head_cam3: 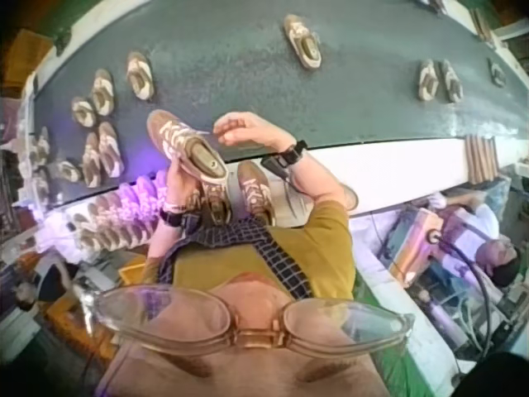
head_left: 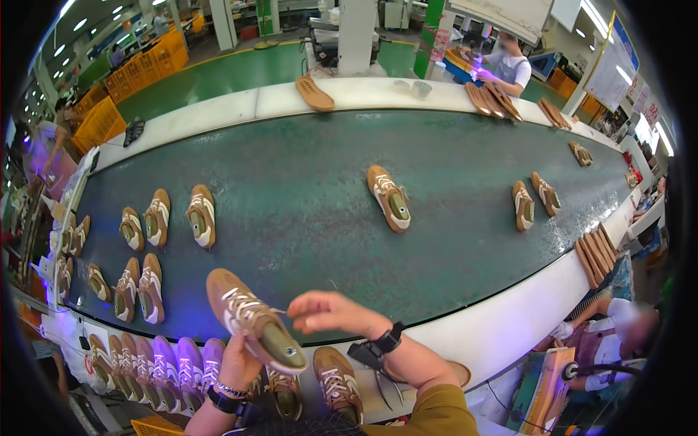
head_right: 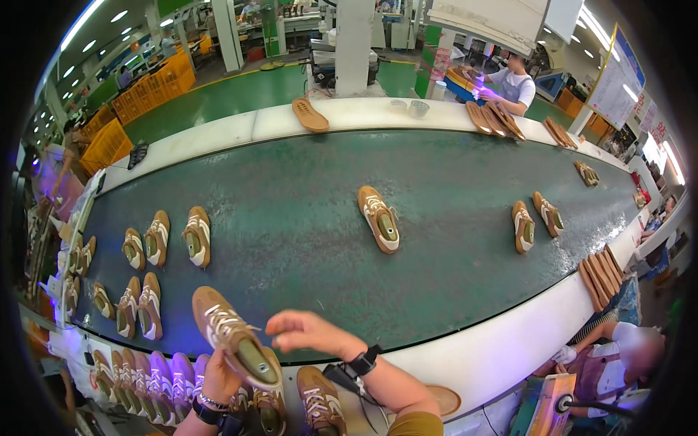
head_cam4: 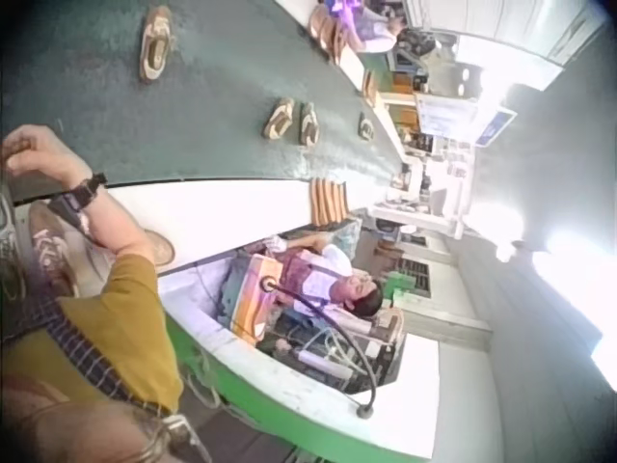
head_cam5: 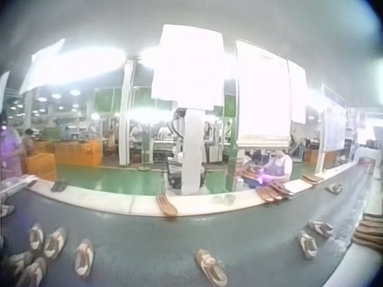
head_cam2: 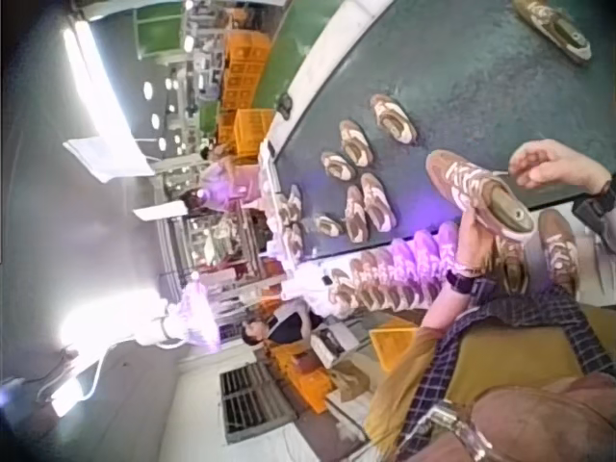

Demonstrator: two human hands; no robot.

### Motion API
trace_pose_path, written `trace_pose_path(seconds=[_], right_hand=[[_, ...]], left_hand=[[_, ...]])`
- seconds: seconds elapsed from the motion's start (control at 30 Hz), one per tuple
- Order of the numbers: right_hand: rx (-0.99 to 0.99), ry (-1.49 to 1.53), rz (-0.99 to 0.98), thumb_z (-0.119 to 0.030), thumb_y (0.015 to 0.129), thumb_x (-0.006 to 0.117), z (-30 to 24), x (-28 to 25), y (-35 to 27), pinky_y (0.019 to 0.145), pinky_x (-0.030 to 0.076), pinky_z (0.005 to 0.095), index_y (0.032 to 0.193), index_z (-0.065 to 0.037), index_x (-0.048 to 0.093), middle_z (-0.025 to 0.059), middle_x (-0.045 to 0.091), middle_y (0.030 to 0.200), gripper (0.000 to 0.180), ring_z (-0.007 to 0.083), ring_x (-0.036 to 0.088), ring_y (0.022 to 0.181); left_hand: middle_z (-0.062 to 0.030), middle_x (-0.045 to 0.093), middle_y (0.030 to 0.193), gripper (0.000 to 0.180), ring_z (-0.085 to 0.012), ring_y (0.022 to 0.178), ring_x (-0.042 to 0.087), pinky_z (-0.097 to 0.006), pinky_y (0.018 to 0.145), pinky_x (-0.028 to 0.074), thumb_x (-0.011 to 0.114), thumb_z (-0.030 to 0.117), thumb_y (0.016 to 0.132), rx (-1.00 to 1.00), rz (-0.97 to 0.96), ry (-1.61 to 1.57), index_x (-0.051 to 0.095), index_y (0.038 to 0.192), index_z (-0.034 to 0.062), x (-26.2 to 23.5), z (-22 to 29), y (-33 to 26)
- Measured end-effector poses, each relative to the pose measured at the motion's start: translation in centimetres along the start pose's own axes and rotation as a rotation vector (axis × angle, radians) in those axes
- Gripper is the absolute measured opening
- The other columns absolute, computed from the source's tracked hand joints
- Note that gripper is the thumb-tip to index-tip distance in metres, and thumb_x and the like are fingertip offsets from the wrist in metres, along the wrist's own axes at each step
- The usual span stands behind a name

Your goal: The person picks up pairs of brown sneakers from a moving conveyor belt in a factory setting. They hold the shoes up to a purple UV light source to inspect the soles and sides, then place them back onto the belt. The process is repeated continuously for multiple pairs of shoes.

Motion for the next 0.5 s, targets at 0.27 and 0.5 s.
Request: trace_pose_path(seconds=[0.27, 0.5], right_hand=[[-0.351, -1.313, 1.563, -0.024, 0.058, 0.075, -8.8, -28.4, -1.0, 0.091, 0.042, 0.0402, 0.114, 0.002, 0.049, 0.0236, 0.055, 0.11, 0.067, 0.0364, 0.052, 0.106], [0.297, -1.135, 1.307, -0.022, 0.057, 0.076, -5.7, -30.8, 0.4, 0.085, 0.047, 0.0405, 0.118, 0.001, 0.042, 0.0222, 0.062, 0.1, 0.074, 0.0381, 0.059, 0.097]], left_hand=[[-0.0208, 0.055, 0.112, 0.056, -0.0347, 0.099, 0.057, -0.046, 0.088, 0.048, 0.042, 0.045, 0.09, -0.087, 0.196, -0.261, 0.045, 0.122, -0.0013, -6.4, 0.1, -1.7], [-0.0257, 0.053, 0.115, 0.054, -0.0399, 0.101, 0.056, -0.05, 0.088, 0.047, 0.041, 0.042, 0.091, -0.054, 0.354, -0.205, 0.044, 0.124, -0.0008, -12.1, -2.2, -2.7]])
Point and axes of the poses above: each hand's wrist, its own y-axis towards the middle knuckle, its own x-axis out of the palm, z = x × y, the point moved 5 cm from there along y, towards the middle knuckle
